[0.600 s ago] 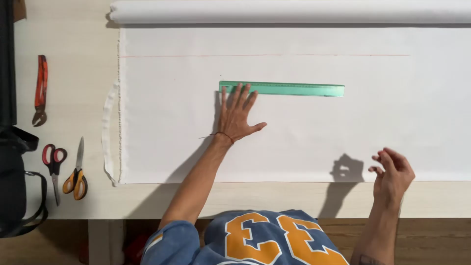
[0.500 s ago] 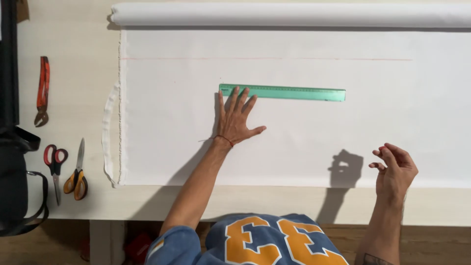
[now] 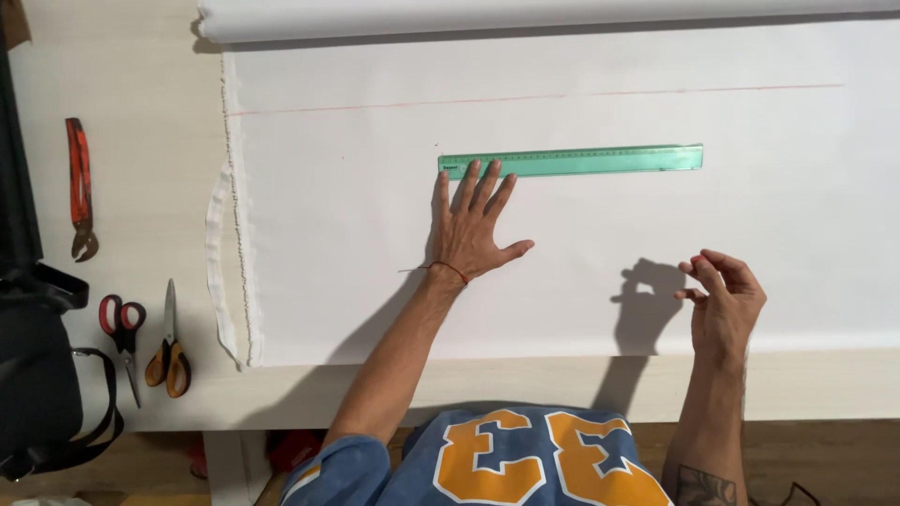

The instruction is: Marking parallel lines on a large white leather sheet using a ruler and a pencil

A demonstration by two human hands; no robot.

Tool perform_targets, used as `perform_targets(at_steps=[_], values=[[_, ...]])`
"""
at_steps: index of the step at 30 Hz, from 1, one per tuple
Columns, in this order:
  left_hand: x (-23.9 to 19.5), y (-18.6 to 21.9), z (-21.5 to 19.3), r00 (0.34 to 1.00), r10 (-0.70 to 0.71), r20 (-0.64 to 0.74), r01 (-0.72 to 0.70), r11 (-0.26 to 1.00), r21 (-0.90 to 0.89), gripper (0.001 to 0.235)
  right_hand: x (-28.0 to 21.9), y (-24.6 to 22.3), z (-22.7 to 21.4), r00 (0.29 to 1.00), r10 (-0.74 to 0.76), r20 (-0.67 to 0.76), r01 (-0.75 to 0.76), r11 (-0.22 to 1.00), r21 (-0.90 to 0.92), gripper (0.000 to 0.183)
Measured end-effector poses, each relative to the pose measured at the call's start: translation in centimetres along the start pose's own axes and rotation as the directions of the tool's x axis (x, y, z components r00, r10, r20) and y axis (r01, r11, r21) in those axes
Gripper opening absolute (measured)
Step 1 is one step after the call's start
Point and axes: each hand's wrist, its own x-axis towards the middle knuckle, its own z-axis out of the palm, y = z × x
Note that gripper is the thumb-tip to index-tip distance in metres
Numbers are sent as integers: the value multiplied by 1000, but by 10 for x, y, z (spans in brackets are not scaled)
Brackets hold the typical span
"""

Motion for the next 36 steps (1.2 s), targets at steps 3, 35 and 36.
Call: perform_targets(at_steps=[3,35,36], values=[[-1,0,2,1000,2,4,-2,1000,1,119,2,-1,17,1000,-13,3,13,999,48,17],[1,1,23,999,-30,-16,27,984,-178,119,100,-42,237,775,-141,616,480,765,-429,16],[2,1,23,999,-28,-21,24,984,-174,118,105,-39,235,776,-140,615,482,761,-434,13]])
